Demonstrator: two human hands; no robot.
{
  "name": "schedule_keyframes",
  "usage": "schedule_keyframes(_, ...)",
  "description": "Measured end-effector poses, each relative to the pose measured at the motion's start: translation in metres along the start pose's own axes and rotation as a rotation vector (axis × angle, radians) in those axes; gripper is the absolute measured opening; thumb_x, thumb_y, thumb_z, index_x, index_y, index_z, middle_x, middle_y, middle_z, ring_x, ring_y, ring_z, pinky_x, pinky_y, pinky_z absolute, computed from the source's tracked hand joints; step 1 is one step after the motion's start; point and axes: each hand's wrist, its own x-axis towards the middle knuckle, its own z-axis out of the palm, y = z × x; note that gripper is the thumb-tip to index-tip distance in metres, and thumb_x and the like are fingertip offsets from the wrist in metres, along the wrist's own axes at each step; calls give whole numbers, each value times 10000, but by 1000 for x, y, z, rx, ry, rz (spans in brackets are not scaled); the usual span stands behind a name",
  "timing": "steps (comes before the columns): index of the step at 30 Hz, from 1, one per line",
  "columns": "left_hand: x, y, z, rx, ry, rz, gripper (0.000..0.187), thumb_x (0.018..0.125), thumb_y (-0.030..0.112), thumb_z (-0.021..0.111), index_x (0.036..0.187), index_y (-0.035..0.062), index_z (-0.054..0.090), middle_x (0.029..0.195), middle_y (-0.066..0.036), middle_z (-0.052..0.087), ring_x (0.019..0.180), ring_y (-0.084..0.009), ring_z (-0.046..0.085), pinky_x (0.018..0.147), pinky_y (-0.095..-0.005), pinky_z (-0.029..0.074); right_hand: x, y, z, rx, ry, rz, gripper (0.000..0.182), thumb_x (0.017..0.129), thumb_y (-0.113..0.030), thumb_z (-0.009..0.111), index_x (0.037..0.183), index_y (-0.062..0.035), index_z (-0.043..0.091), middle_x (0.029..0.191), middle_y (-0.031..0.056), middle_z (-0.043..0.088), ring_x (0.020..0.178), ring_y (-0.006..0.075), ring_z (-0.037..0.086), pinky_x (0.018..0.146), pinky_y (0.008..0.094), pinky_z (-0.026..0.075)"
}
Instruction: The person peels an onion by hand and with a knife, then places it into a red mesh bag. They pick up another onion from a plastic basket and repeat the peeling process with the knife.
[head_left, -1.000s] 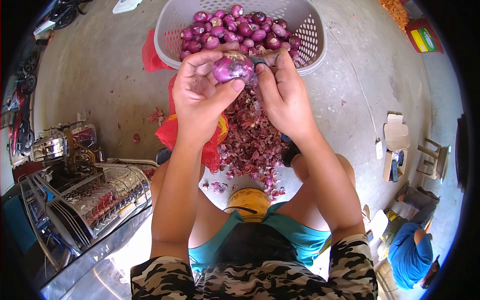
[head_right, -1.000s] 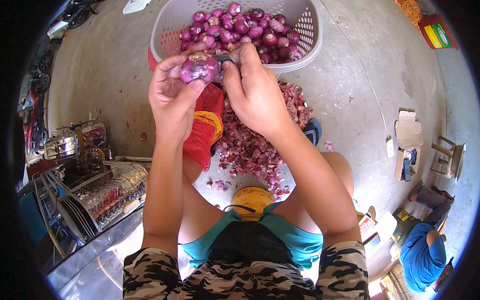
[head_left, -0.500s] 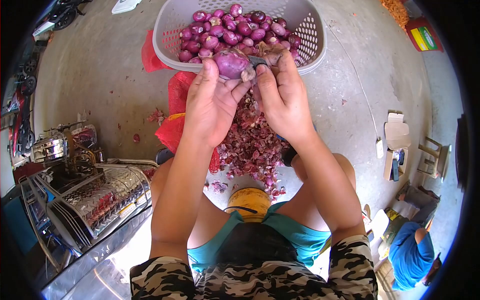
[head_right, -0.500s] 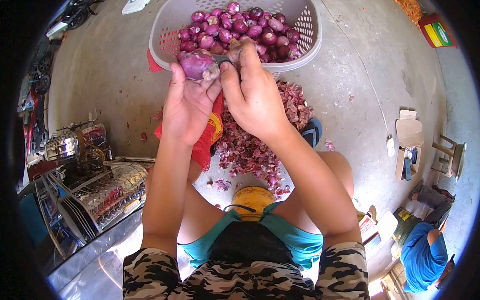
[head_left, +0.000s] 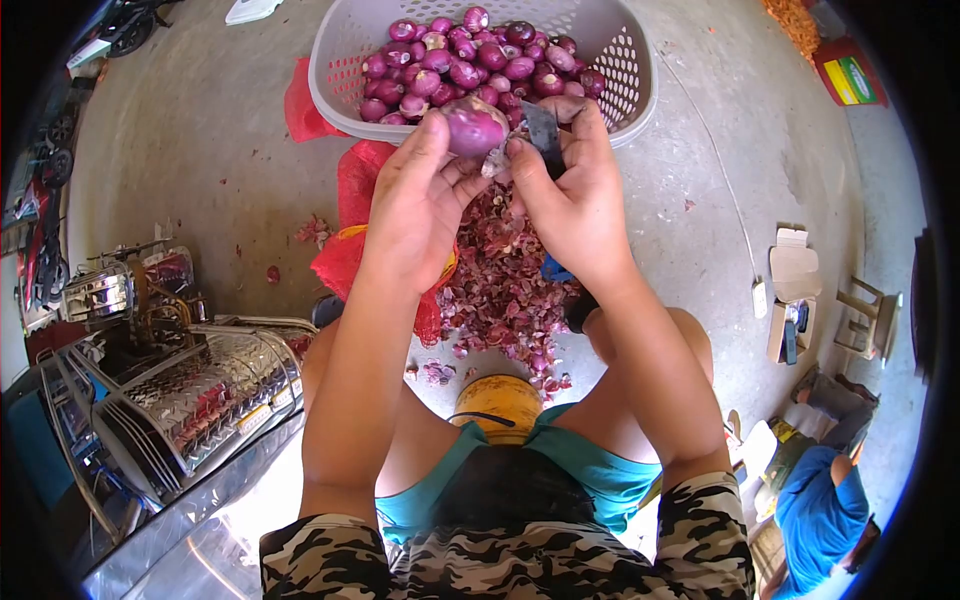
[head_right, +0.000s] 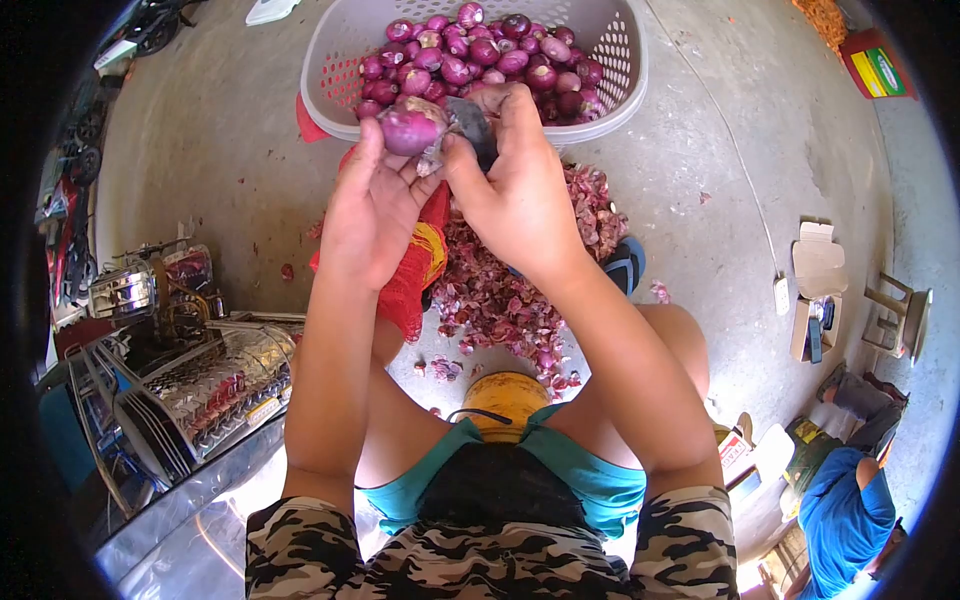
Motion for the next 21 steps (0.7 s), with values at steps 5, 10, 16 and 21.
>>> schedule_keyframes(5,0,3,2,-87,59,-31,457,939,473,442,1155,80,528,1118,-66,580,1043,-176,520,928,-352,405,4,14,-2,-135,7,-106,318,818,-122,591,1041,32,425,872,282,593,846,433,597,708,424,486)
schedule_keyframes(10,2,7,-5,-118,101,-22,453,926,482,461,1140,90,532,1106,-59,574,1010,-174,517,922,-344,395,2,-8,-13,-499,-153,26,349,838,-176,571,1042,38,387,771,301,583,782,464,585,658,487,460)
schedule_keyframes(16,-1,8,2,-155,98,9,391,926,392,505,1144,69,531,1098,-58,580,1011,-167,532,899,-316,432,-1,-10,-11,-288,-137,33,232,892,-136,504,1003,12,365,755,286,581,773,461,584,637,491,449)
schedule_keyframes(21,-3,6,2,-151,-8,2,330,911,278,544,1139,39,541,1079,-55,601,995,-167,571,897,-319,476,-4,-10,-5,-236,-164,-22,187,904,-106,505,1005,-19,373,779,259,590,764,446,591,624,477,453)
